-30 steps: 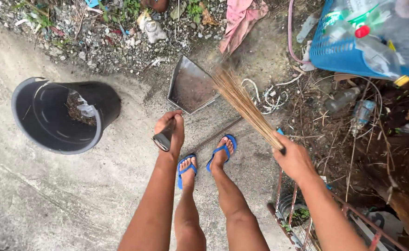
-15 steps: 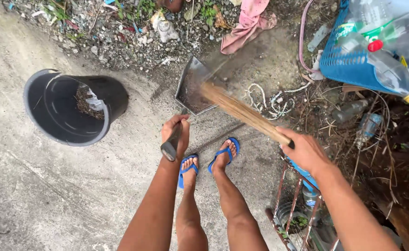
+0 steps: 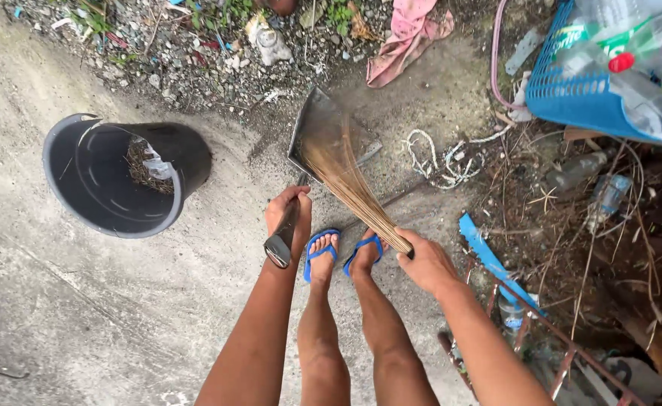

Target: Sweeping up trash and collecting it in a dustpan and bucket in an outdoor area.

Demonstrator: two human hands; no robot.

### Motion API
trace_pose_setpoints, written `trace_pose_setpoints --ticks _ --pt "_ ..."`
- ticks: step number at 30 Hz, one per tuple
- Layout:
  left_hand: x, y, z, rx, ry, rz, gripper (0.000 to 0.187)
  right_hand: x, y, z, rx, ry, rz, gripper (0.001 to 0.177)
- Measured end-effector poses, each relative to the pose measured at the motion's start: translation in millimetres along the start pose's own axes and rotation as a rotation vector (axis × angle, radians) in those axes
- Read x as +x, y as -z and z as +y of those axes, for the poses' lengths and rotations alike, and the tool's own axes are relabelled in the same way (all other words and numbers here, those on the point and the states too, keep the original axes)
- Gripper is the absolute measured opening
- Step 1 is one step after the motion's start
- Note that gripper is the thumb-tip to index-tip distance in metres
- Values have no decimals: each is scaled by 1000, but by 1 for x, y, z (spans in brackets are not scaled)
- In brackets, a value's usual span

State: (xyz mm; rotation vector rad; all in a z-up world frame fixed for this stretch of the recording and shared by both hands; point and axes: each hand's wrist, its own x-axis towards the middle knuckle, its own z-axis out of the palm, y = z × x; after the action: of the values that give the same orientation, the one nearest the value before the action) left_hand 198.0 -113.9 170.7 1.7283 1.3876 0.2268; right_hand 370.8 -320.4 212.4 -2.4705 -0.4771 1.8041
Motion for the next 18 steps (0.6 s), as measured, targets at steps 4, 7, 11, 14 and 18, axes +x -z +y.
trace_pose_setpoints --ticks 4,7,11,14,18 --pt "12 -5 -1 -63 -40 -38 20 -13 -11 55 250 167 222 63" --pt "10 3 -7 -12 -10 -42 20 24 -20 80 359 238 528 61" --pt "16 2 -13 -50 74 -99 22 80 -46 55 264 -104 441 55" --pt "25 -5 -18 -41 11 -70 21 75 -66 41 139 41 295 55" --pt "15 14 -16 -14 11 -99 21 -12 -58 10 262 33 118 61"
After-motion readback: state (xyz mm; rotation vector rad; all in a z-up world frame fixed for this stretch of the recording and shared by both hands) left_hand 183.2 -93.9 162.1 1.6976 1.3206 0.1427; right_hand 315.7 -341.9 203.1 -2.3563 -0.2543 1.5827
